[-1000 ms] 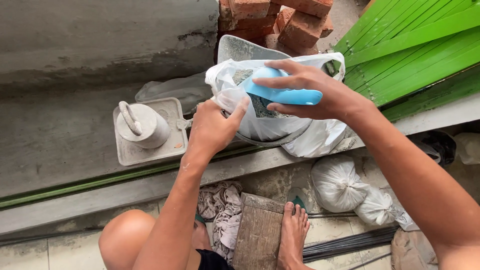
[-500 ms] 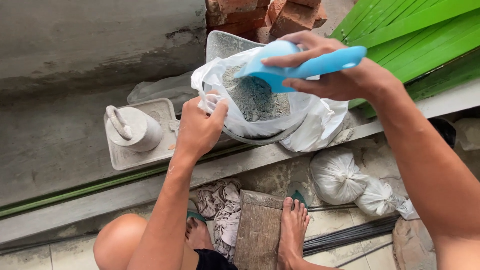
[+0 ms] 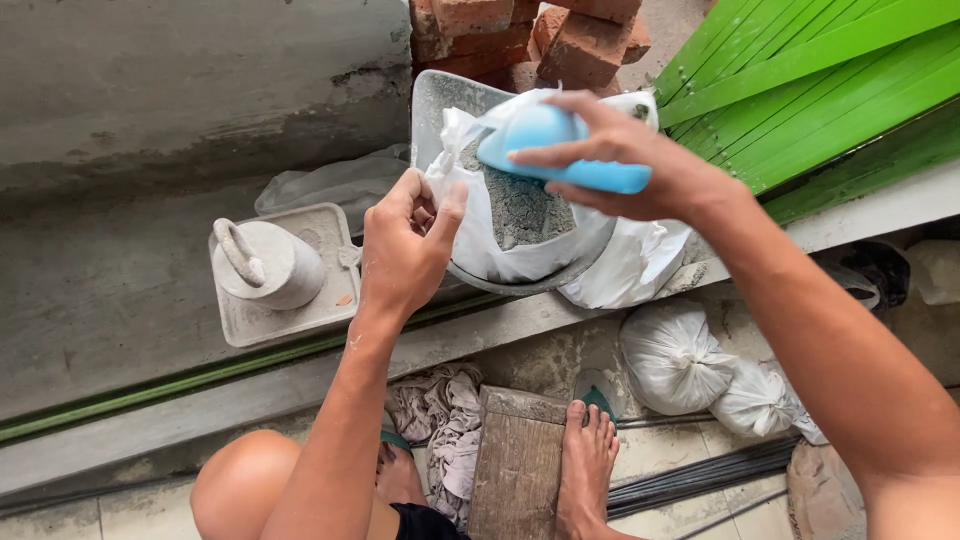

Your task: Transferring grey powder from one plastic bag to another using a blue plastic scoop

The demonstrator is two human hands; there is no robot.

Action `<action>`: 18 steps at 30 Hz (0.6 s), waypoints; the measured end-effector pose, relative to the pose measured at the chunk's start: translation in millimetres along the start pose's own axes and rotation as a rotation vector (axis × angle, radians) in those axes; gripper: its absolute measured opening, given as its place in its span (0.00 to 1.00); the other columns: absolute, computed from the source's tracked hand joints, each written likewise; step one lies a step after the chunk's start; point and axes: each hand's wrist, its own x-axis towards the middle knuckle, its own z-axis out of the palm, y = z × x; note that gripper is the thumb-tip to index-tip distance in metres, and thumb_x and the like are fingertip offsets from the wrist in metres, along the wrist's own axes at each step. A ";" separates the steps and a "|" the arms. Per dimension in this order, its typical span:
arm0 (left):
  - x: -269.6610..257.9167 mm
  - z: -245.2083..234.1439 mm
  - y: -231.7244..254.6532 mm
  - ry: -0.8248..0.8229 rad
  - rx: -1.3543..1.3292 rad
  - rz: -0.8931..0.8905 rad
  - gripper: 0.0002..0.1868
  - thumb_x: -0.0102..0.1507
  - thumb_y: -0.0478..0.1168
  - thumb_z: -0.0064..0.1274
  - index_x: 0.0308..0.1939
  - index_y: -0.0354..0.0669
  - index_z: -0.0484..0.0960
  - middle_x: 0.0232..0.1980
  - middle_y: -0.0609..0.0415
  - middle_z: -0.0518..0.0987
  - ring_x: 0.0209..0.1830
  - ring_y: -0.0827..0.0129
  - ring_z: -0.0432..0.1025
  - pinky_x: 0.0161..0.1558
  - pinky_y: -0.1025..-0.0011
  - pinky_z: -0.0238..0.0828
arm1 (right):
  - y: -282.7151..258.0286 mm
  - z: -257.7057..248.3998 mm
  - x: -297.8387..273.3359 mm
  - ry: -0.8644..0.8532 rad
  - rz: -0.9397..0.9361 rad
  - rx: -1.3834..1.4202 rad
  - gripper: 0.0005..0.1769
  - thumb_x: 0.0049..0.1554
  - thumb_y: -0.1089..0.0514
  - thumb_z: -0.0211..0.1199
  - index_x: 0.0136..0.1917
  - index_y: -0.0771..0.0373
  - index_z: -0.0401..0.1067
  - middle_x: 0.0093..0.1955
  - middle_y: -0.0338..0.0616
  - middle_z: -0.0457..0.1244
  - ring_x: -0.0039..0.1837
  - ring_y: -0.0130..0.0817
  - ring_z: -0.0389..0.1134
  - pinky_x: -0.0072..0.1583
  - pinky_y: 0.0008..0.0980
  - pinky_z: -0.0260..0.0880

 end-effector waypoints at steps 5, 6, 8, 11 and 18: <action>0.0 4.6 -7.7 0.022 0.004 0.041 0.14 0.68 0.49 0.49 0.31 0.48 0.75 0.21 0.65 0.63 0.21 0.77 0.55 0.27 0.72 0.57 | -7.5 0.6 -3.2 -0.061 -0.040 0.018 0.27 0.61 0.53 0.63 0.73 0.37 0.69 0.79 0.64 0.50 0.73 0.61 0.59 0.69 0.60 0.60; -1.6 4.5 -6.5 0.020 0.005 0.039 0.14 0.68 0.49 0.49 0.31 0.48 0.75 0.21 0.65 0.63 0.21 0.77 0.55 0.27 0.72 0.57 | -8.7 -4.9 -4.5 -0.061 -0.039 0.020 0.27 0.61 0.53 0.63 0.73 0.37 0.69 0.79 0.64 0.50 0.73 0.61 0.59 0.69 0.60 0.60; -2.9 4.1 -3.2 0.071 -0.135 0.201 0.15 0.70 0.42 0.42 0.28 0.49 0.63 0.24 0.65 0.59 0.23 0.79 0.51 0.26 0.73 0.48 | -10.9 -16.9 -7.3 -0.013 -0.051 -0.020 0.26 0.63 0.51 0.61 0.75 0.40 0.68 0.77 0.66 0.53 0.70 0.59 0.63 0.66 0.59 0.63; -4.6 5.1 -0.8 0.087 -0.126 0.253 0.17 0.69 0.41 0.41 0.27 0.48 0.57 0.25 0.65 0.55 0.26 0.77 0.48 0.28 0.72 0.46 | -6.8 -24.1 -12.1 0.089 -0.102 -0.008 0.25 0.66 0.52 0.58 0.76 0.45 0.67 0.77 0.65 0.53 0.75 0.61 0.59 0.68 0.58 0.60; -0.3 10.9 6.4 0.157 -0.124 0.229 0.23 0.65 0.62 0.44 0.37 0.47 0.63 0.33 0.62 0.63 0.33 0.76 0.59 0.37 0.74 0.61 | -5.2 -3.0 -2.5 0.076 -0.174 0.031 0.24 0.65 0.53 0.61 0.74 0.47 0.69 0.76 0.71 0.54 0.75 0.64 0.59 0.69 0.60 0.61</action>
